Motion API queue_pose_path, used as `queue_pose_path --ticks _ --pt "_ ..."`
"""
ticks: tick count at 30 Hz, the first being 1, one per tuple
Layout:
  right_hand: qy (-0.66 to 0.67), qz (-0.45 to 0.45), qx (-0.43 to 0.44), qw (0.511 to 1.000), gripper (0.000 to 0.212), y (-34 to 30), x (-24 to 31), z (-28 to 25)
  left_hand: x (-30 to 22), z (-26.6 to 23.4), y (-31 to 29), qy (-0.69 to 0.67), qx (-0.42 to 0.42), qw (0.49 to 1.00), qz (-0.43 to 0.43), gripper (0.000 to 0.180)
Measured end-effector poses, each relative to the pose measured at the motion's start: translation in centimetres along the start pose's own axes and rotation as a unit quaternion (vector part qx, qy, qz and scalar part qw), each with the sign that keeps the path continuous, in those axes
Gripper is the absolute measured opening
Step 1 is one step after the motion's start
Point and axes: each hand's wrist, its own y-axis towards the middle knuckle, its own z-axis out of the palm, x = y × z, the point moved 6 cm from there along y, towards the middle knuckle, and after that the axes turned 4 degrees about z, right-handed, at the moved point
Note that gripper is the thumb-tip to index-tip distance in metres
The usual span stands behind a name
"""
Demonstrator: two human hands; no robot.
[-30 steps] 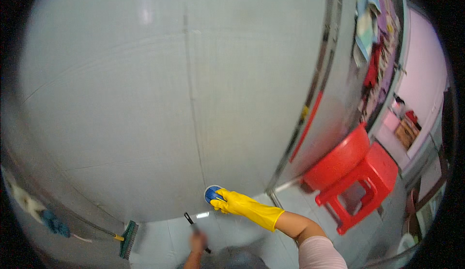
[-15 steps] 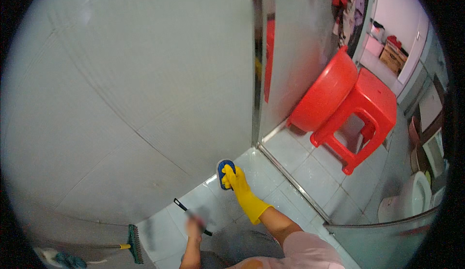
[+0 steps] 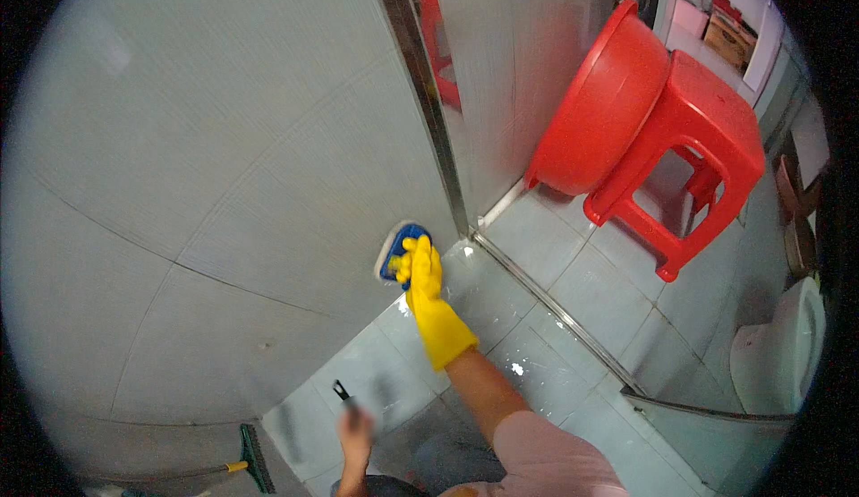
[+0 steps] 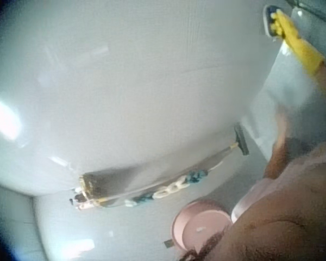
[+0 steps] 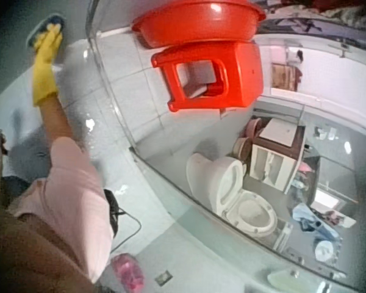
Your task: The person cleans a shower stall by first rinsing the floor and walls with a handheld showerhead. They then move a red plastic stool and basin aside. Using a blue scrubbing pad and a scraper, the person scrubs the tiled floor and lower walls, focusing on the corners and grout lines.
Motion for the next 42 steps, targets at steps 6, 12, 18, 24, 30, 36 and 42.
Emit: queue_pose_path --ticks 6,12,18,24,30,36,42 --pt "0.064 -0.034 -0.031 0.997 0.038 0.5 0.4 4.6 -1.3 3.1 -2.0 0.388 -0.012 0.912 0.135 0.035" --pt "-0.033 -0.134 -0.093 0.986 0.027 1.9 -0.9 2.5 6.2 3.4 -4.4 0.132 -0.045 0.985 0.104 0.032" --pt "0.227 -0.072 -0.025 0.971 0.038 17.9 -3.7 -12.3 3.9 7.8 -3.0 0.365 -0.021 0.898 0.245 0.03" --pt "0.064 -0.058 -0.078 0.993 0.033 2.6 -1.1 2.6 7.3 3.9 -6.9 0.617 -0.001 0.783 0.079 0.039" --pt "0.337 0.163 -0.14 0.917 0.04 21.4 -9.8 -17.8 3.4 8.3 -2.1 0.428 0.053 0.895 0.113 0.023" --pt "0.121 -0.066 -0.035 0.99 0.04 5.4 5.6 1.0 9.1 0.9 -6.5 0.216 -0.139 0.965 0.053 0.017" --pt "-0.069 0.233 -0.121 0.963 0.043 9.7 -10.4 -15.3 6.5 3.4 -4.8 0.329 -0.103 0.933 0.108 0.015"
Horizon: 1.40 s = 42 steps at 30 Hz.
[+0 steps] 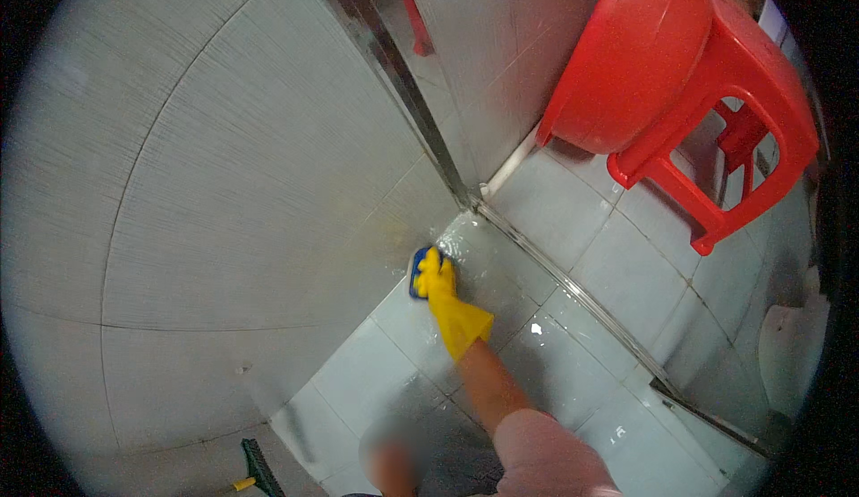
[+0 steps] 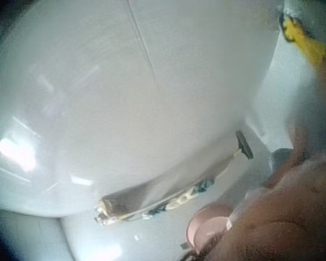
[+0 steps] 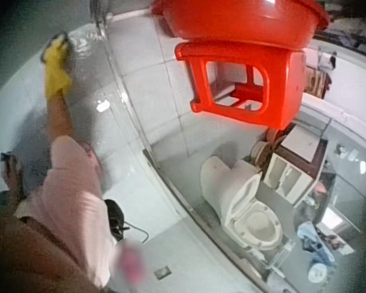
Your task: The person cleans a shower stall by first rinsing the floor and walls with a handheld showerhead. They then move a red plastic stool and basin aside. Using a blue scrubbing pad and a scraper, the person scrubs the tiled floor and lower walls, focusing on the corners and grout lines.
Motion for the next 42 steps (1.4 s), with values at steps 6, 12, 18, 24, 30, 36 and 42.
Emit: queue_pose_path --ticks 6,12,18,24,30,36,42 --pt "-0.752 -0.221 0.061 0.618 0.036 -6.3 -1.9 -0.5 -6.1 -1.7 1.0 -0.095 0.038 0.995 0.012 0.011" --pt "-0.791 -0.41 -0.049 0.451 0.042 -11.0 2.3 -1.3 -10.3 -2.3 1.8 -0.103 0.046 0.992 0.05 0.007" --pt "-0.79 -0.183 -0.122 0.572 0.048 -11.7 1.5 -2.3 -12.2 -2.2 2.5 -0.198 0.093 0.974 -0.058 0.007" --pt "-0.756 -0.209 -0.123 0.608 0.046 -7.5 4.9 -1.2 -10.6 -2.3 1.8 -0.168 0.072 0.982 -0.049 0.006" --pt "-0.498 -0.113 -0.089 0.855 0.034 -3.9 5.6 -2.9 -9.4 -1.7 1.6 -0.222 0.095 0.962 -0.128 0.006" --pt "0.14 -0.254 0.015 0.957 0.041 -9.2 9.3 3.2 -11.2 -2.2 1.8 -0.119 0.086 0.989 -0.002 0.006" --pt "0.249 -0.2 0.014 0.947 0.049 2.1 10.1 -0.6 -10.5 -0.3 2.9 -0.235 0.103 0.964 -0.064 0.007"
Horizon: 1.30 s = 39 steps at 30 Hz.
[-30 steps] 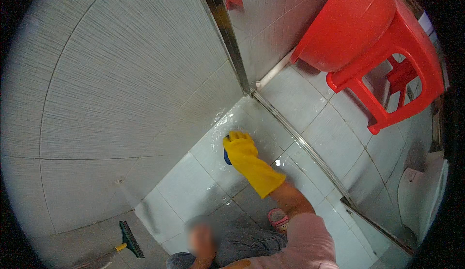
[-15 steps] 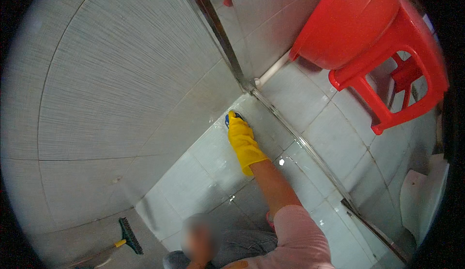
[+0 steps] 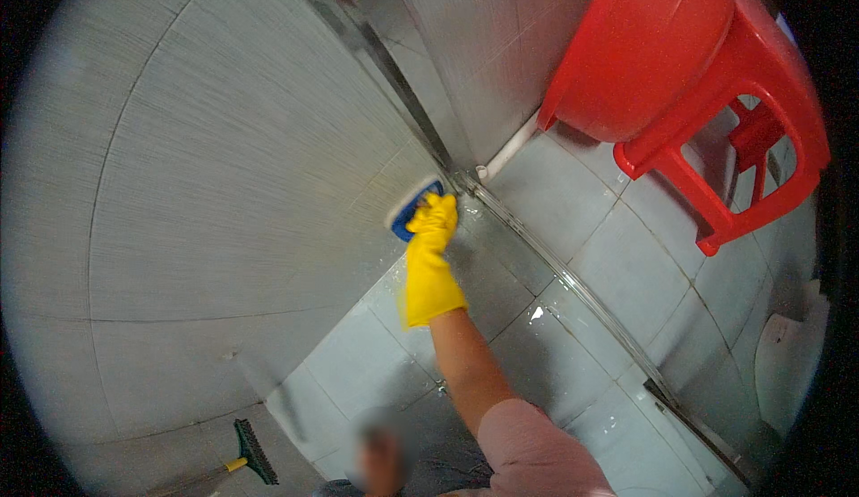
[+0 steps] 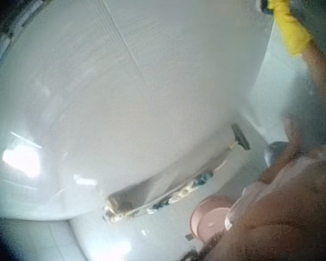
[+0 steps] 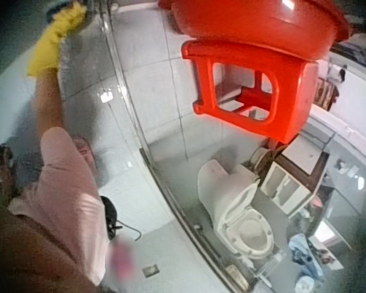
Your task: The person cleans a shower stall by first rinsing the floor and walls with a handheld showerhead. They then move a red plastic stool and basin aside. Using a blue scrubbing pad and a scraper, the person scrubs the tiled floor and lower walls, focusing on the corners and grout lines.
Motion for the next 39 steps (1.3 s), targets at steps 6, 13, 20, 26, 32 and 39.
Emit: queue_pose_path --ticks 6,13,20,26,32,39 --pt "-0.041 -0.038 0.12 0.991 0.039 -10.3 -0.7 11.3 3.3 -2.4 -2.3 0.121 -0.075 0.988 -0.06 0.013" --pt "-0.02 -0.079 0.093 0.992 0.034 -11.2 3.4 12.4 -0.3 -0.4 -0.3 0.1 -0.004 0.995 0.016 0.014" --pt "-0.067 -0.062 0.202 0.975 0.035 -17.8 4.9 19.9 -1.0 -1.0 -1.6 -0.041 -0.017 0.999 -0.017 0.008" --pt "-0.114 -0.074 -0.069 0.988 0.045 -3.9 5.3 7.6 -4.1 0.2 -0.4 0.011 0.048 0.995 0.086 0.012" --pt "-0.072 -0.146 0.182 0.97 0.037 -12.1 5.2 17.3 0.4 -1.5 -1.7 0.017 -0.048 0.994 0.093 0.019" --pt "-0.073 -0.036 0.172 0.982 0.037 -21.0 4.9 22.7 9.0 -0.2 -2.5 0.322 -0.101 0.926 0.167 0.029"
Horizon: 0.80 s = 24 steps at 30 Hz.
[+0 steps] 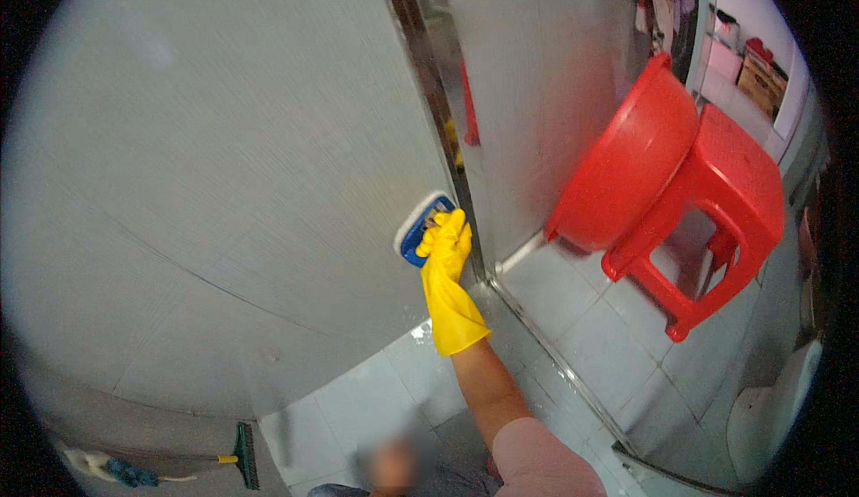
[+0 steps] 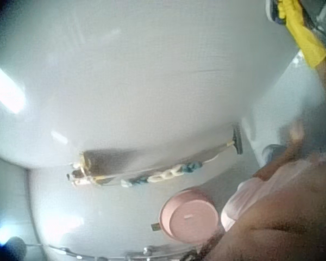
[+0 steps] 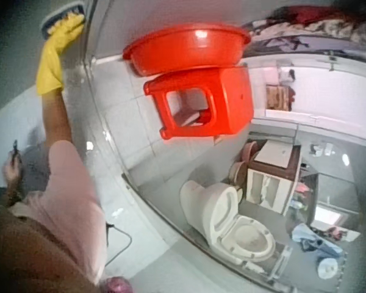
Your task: The person cleans a shower stall by first rinsing the floor and walls with a handheld showerhead. They then move a red plastic stool and basin aside. Using a blue scrubbing pad and a scraper, the person scrubs the tiled floor and lower walls, focusing on the corners and grout lines.
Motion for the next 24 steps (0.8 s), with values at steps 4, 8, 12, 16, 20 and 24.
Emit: queue_pose_path --ticks 4,8,12,16,20,24 --pt "-0.261 -0.232 0.127 0.928 0.035 -6.2 4.1 11.5 -4.7 0.9 3.8 0.15 -0.027 0.975 0.161 0.022" --pt "-0.373 -0.485 0.39 0.688 0.04 -16.1 2.8 17.3 -5.9 3.8 6.4 -0.124 0.034 0.991 0.05 0.017" --pt "-0.519 -0.313 0.343 0.718 0.039 -12.7 7.2 18.3 -8.1 -1.7 10.3 -0.068 0.167 0.983 -0.015 0.03" --pt "-0.378 -0.346 0.24 0.825 0.032 -14.7 12.3 26.2 -5.2 -9.9 11.2 -0.209 0.019 0.972 -0.103 0.027" --pt "-0.388 -0.669 0.452 0.444 0.033 -24.8 3.5 28.4 -7.8 -10.4 14.6 -0.175 0.042 0.984 0.003 0.019" --pt "-0.523 -0.555 0.454 0.46 0.042 -21.0 3.8 27.7 -6.0 -11.1 14.1 -0.194 -0.029 0.98 0.022 0.016"
